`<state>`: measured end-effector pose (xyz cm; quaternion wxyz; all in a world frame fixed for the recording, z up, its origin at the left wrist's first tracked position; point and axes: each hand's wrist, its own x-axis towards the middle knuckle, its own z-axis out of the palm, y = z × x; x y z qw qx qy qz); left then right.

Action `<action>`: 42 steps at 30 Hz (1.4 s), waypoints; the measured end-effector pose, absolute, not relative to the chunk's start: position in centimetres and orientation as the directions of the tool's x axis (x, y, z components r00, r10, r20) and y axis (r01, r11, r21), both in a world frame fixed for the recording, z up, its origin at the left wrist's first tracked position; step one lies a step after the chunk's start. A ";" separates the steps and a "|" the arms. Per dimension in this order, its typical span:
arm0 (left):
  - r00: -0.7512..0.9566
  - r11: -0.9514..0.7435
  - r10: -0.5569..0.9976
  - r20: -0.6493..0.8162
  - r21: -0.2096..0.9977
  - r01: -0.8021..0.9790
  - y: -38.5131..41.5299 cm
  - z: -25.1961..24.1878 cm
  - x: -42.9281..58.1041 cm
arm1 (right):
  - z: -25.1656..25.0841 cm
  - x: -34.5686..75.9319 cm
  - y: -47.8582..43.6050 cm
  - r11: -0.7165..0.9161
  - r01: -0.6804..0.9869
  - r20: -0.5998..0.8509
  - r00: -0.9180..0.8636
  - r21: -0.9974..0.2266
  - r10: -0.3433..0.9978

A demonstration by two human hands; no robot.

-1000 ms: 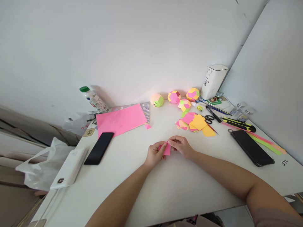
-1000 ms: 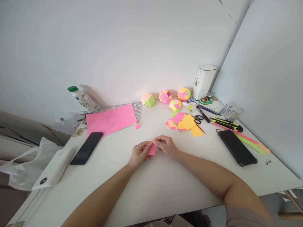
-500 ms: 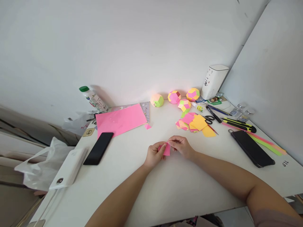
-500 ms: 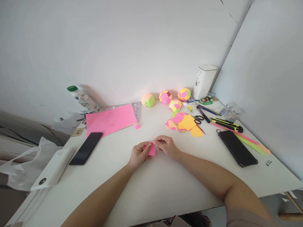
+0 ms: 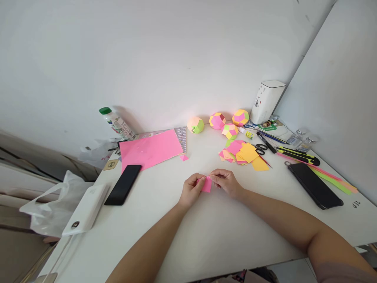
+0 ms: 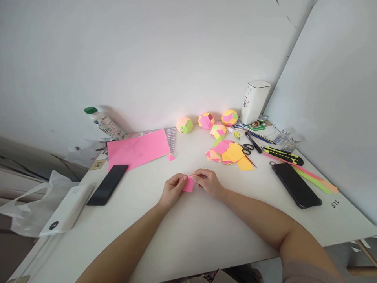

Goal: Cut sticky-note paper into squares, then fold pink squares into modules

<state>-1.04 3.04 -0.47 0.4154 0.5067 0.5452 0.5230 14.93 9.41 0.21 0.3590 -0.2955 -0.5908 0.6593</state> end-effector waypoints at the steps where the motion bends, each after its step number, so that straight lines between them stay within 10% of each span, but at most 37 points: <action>1: -0.128 -0.041 0.990 0.053 0.995 0.091 3.1 -0.5 -1.1 | 0.2 14.9 9.4 -0.041 -0.122 0.036 -0.569 -0.992 0.822; 42: -0.175 -0.050 0.982 0.067 0.994 0.101 3.1 0.0 -1.1 | -0.1 15.0 9.1 -0.083 -0.082 -0.015 -0.612 -0.993 0.791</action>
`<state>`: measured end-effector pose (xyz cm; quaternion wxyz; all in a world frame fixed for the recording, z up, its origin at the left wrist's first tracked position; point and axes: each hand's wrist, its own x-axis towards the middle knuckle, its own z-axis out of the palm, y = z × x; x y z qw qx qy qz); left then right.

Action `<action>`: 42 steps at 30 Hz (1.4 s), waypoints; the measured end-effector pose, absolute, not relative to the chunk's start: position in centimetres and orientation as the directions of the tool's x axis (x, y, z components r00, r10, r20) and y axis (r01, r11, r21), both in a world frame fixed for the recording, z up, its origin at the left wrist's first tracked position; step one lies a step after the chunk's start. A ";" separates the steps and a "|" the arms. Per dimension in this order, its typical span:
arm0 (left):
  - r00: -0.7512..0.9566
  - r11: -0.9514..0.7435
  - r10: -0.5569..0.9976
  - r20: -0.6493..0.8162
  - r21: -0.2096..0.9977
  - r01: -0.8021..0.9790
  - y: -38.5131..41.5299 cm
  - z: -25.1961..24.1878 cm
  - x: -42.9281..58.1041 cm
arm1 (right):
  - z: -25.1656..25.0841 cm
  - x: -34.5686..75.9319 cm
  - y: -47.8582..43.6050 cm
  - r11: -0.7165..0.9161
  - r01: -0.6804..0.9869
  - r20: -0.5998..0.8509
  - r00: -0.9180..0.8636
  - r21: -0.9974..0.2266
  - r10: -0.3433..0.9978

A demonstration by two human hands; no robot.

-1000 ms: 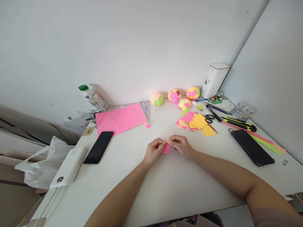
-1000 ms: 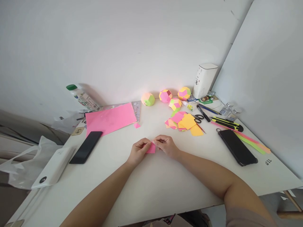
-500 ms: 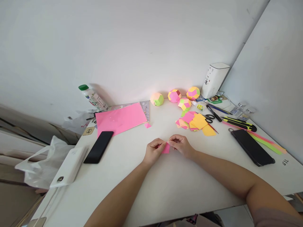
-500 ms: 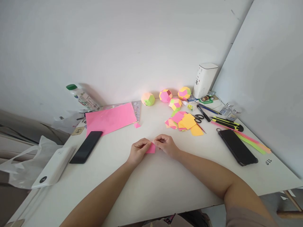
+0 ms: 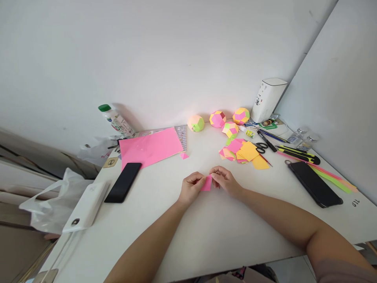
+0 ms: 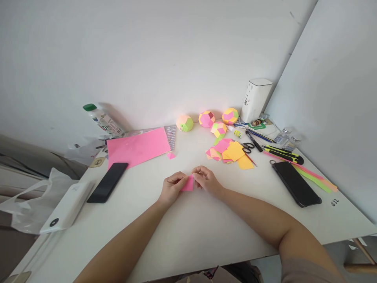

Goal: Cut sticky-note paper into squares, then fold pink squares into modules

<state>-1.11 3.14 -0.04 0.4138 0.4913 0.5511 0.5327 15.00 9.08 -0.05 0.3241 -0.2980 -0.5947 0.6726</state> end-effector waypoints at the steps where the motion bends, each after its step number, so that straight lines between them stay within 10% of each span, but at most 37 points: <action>1: -0.169 -0.055 0.983 0.072 0.993 0.105 3.1 0.0 -1.1 | 0.0 15.0 9.0 -0.070 -0.065 -0.015 -0.620 -0.995 0.784; 42: -0.283 -0.005 0.959 -0.033 0.991 -0.131 3.4 -0.6 -1.4 | -0.5 14.9 9.7 -0.124 -0.082 -0.069 -0.482 -0.989 0.873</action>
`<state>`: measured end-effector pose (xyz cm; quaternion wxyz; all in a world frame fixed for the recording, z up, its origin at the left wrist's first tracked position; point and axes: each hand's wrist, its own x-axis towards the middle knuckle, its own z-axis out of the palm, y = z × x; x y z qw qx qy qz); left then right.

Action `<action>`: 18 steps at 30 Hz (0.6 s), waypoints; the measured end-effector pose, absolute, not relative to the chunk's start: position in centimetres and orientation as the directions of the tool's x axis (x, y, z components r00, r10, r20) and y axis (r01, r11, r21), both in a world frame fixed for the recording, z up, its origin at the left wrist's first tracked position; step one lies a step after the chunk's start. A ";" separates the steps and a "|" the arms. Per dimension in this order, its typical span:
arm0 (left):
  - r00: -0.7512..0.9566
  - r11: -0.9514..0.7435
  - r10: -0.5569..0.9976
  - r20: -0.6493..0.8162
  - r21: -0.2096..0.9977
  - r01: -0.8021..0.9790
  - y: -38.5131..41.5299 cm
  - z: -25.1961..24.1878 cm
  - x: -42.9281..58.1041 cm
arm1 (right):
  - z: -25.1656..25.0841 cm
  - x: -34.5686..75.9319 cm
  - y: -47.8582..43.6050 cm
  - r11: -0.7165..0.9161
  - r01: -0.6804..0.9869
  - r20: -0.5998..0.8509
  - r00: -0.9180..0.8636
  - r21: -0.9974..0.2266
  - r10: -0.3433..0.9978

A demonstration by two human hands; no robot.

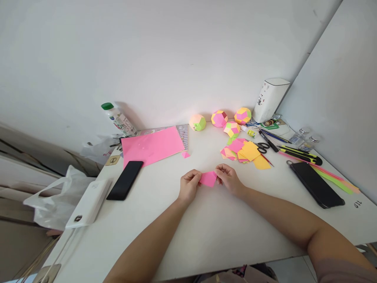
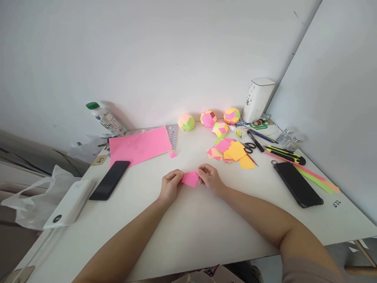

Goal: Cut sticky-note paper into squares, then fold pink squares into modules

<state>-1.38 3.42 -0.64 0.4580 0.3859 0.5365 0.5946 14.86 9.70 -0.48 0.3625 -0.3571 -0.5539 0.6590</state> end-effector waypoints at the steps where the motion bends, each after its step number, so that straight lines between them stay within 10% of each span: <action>1: -0.290 -0.012 0.957 -0.034 0.988 -0.156 3.5 -0.6 -1.4 | -0.5 14.9 9.7 -0.131 -0.088 -0.074 -0.475 -0.987 0.877; 18: -0.185 0.041 0.980 -0.077 0.980 -0.195 3.7 -0.8 -0.8 | 0.1 14.8 9.3 -0.030 -0.062 0.011 -0.580 -0.998 0.815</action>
